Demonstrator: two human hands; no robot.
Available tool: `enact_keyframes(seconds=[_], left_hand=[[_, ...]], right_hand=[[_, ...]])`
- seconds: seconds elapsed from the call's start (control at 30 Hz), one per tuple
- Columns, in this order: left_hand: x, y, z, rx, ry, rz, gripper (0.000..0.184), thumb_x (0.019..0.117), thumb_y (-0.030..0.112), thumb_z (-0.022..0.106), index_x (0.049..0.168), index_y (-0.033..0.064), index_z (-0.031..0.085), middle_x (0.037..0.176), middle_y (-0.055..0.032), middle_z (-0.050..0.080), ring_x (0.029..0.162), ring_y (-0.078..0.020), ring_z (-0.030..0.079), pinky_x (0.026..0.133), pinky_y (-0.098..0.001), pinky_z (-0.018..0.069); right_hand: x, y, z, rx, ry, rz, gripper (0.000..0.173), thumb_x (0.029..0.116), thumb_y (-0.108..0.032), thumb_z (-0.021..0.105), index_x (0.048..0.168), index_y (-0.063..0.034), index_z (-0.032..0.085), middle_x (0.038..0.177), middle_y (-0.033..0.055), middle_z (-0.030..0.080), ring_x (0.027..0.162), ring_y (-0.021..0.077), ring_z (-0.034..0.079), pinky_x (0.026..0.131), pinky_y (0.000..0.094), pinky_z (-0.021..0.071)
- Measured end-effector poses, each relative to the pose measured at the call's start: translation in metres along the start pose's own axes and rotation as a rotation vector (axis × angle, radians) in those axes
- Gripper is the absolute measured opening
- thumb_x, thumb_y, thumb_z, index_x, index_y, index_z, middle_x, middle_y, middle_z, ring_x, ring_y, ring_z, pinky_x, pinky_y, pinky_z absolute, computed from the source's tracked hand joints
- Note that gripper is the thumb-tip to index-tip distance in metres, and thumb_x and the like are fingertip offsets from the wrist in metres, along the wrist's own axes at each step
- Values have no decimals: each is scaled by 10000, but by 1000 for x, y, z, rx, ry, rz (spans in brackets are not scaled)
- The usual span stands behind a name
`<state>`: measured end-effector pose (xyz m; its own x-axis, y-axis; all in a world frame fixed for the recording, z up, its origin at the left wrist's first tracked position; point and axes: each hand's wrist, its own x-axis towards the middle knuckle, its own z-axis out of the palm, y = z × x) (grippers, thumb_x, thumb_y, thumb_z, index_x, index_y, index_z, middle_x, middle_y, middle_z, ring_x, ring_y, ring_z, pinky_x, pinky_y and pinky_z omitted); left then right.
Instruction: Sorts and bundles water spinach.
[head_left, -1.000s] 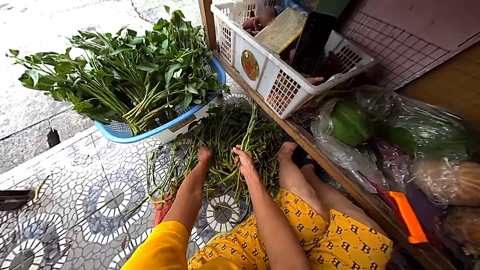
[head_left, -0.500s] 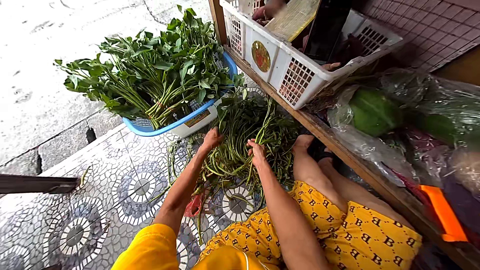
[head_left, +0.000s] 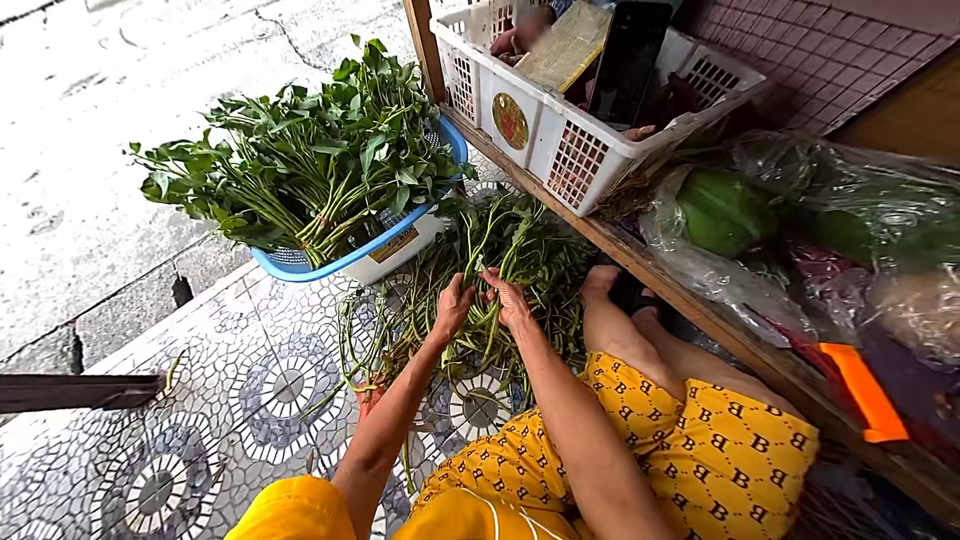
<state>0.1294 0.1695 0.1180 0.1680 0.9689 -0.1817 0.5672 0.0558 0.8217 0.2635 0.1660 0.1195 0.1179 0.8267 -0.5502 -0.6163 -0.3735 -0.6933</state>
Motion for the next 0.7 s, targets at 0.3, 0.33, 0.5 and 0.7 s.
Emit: enact_keyframes(seconds=[0.3, 0.33, 0.5, 0.7], left_hand=[[-25, 7, 32, 185, 40, 112, 617, 1062, 93, 468, 1578, -103, 194, 1392, -352, 502, 1260, -434, 572, 1095, -474, 462], [-25, 8, 32, 169, 50, 106, 628, 1056, 105, 484, 1578, -100, 203, 1389, -356, 497, 1257, -440, 567, 1093, -475, 461], [-26, 3, 22, -322, 4, -28, 644, 1013, 110, 540, 1591, -18, 287, 1447, -292, 451, 1258, -325, 529, 1060, -423, 456], [-15, -3, 11, -608, 213, -104, 416, 1042, 6, 500, 1447, -49, 429, 1067, -167, 659, 882, -165, 671, 846, -327, 567]], right_hand=[[-2, 5, -6, -248, -20, -24, 318, 845, 6, 800, 1120, 29, 642, 795, 70, 617, 545, 83, 503, 538, 221, 475], [-4, 5, -4, -259, -12, -16, 338, 843, -4, 801, 1127, 34, 621, 773, 68, 600, 548, 91, 509, 549, 229, 482], [-4, 3, -3, -208, -2, -49, 254, 902, -22, 749, 1106, 49, 615, 713, 59, 583, 521, 87, 504, 537, 225, 484], [-1, 2, -3, -112, -121, -51, 245, 969, 12, 649, 1207, 62, 622, 876, 116, 704, 511, 77, 521, 496, 214, 477]])
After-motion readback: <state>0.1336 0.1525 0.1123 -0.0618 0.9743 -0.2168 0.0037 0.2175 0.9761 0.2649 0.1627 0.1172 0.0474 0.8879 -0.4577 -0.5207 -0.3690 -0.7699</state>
